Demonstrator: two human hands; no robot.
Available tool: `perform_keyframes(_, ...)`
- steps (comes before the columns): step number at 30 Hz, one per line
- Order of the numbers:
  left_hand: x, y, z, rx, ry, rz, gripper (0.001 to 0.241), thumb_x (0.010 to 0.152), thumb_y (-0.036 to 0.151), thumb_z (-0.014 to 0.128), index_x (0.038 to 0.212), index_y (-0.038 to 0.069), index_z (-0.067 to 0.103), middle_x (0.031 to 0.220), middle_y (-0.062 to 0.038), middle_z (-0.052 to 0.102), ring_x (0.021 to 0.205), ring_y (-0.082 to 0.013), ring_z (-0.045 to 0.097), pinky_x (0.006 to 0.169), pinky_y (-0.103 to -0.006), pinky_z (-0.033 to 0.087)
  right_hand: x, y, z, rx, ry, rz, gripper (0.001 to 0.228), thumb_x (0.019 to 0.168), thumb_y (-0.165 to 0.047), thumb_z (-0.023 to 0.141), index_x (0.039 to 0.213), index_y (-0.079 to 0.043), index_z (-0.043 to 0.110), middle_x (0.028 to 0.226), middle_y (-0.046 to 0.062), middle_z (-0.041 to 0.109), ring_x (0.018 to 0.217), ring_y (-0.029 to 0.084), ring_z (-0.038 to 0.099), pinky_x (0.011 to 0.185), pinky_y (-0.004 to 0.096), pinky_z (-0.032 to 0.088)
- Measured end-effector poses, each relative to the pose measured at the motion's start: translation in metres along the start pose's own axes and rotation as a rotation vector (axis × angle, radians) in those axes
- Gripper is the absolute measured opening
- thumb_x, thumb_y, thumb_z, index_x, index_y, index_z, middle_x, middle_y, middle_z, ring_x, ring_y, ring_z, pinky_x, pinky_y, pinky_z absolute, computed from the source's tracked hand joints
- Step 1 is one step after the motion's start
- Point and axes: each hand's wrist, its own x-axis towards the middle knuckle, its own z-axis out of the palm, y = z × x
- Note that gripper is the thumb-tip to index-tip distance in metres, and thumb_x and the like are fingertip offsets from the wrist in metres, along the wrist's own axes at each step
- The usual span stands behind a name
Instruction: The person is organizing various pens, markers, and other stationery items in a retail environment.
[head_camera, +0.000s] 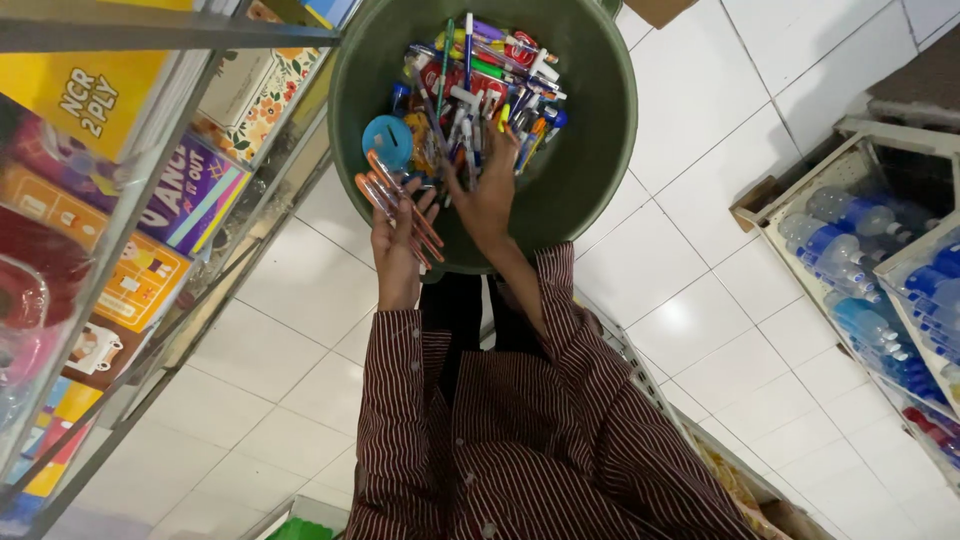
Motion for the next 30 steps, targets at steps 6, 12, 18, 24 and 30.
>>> perform_keyframes(6, -0.001, 0.001, -0.012, -0.065, 0.034, 0.024, 0.052, 0.109, 0.021, 0.052, 0.155, 0.003, 0.035, 0.148, -0.016, 0.053, 0.131, -0.0309, 0.060, 0.114, -0.0465, 0.052, 0.011, -0.018, 0.026, 0.053, -0.452, -0.269, 0.085, 0.082, -0.004, 0.073, 0.157, -0.005, 0.034, 0.159, 0.023, 0.038, 0.145, 0.045, 0.041, 0.122, 0.047, 0.037)
perform_keyframes(12, -0.007, 0.015, -0.012, -0.069, 0.046, 0.029, 0.055, 0.109, 0.021, 0.051, 0.157, 0.003, 0.031, 0.149, -0.018, 0.051, 0.134, -0.0323, 0.059, 0.115, -0.0474, 0.050, 0.017, -0.010, 0.055, -0.247, -0.556, -0.493, 0.082, 0.085, -0.003, 0.066, 0.159, -0.003, 0.030, 0.165, 0.019, 0.029, 0.149, 0.043, 0.034, 0.126, 0.055, 0.028)
perform_keyframes(18, -0.006, 0.013, -0.017, -0.055, 0.054, 0.025, 0.057, 0.109, 0.022, 0.051, 0.158, 0.003, 0.029, 0.149, -0.018, 0.050, 0.134, -0.0332, 0.058, 0.115, -0.0478, 0.050, 0.021, 0.000, 0.065, -0.193, -0.556, -0.418, 0.077, 0.090, -0.023, 0.082, 0.155, -0.010, 0.042, 0.153, 0.015, 0.043, 0.143, 0.039, 0.042, 0.123, 0.052, 0.034)
perform_keyframes(24, -0.008, 0.020, -0.016, -0.046, 0.060, 0.025, 0.057, 0.109, 0.023, 0.051, 0.158, 0.003, 0.030, 0.151, -0.019, 0.050, 0.135, -0.0333, 0.058, 0.116, -0.0467, 0.050, 0.028, -0.021, 0.033, -0.071, -0.359, -0.272, 0.082, 0.085, -0.024, 0.089, 0.151, -0.006, 0.044, 0.150, 0.022, 0.049, 0.137, 0.042, 0.053, 0.112, 0.046, 0.048)
perform_keyframes(30, -0.007, 0.020, -0.017, -0.043, 0.071, 0.037, 0.056, 0.109, 0.022, 0.051, 0.157, 0.002, 0.031, 0.150, -0.019, 0.051, 0.134, -0.0336, 0.059, 0.113, -0.0468, 0.049, 0.051, 0.028, 0.004, 0.244, -0.150, 0.048, 0.081, 0.087, -0.023, 0.087, 0.152, -0.001, 0.044, 0.147, 0.020, 0.058, 0.133, 0.029, 0.061, 0.112, 0.040, 0.052)
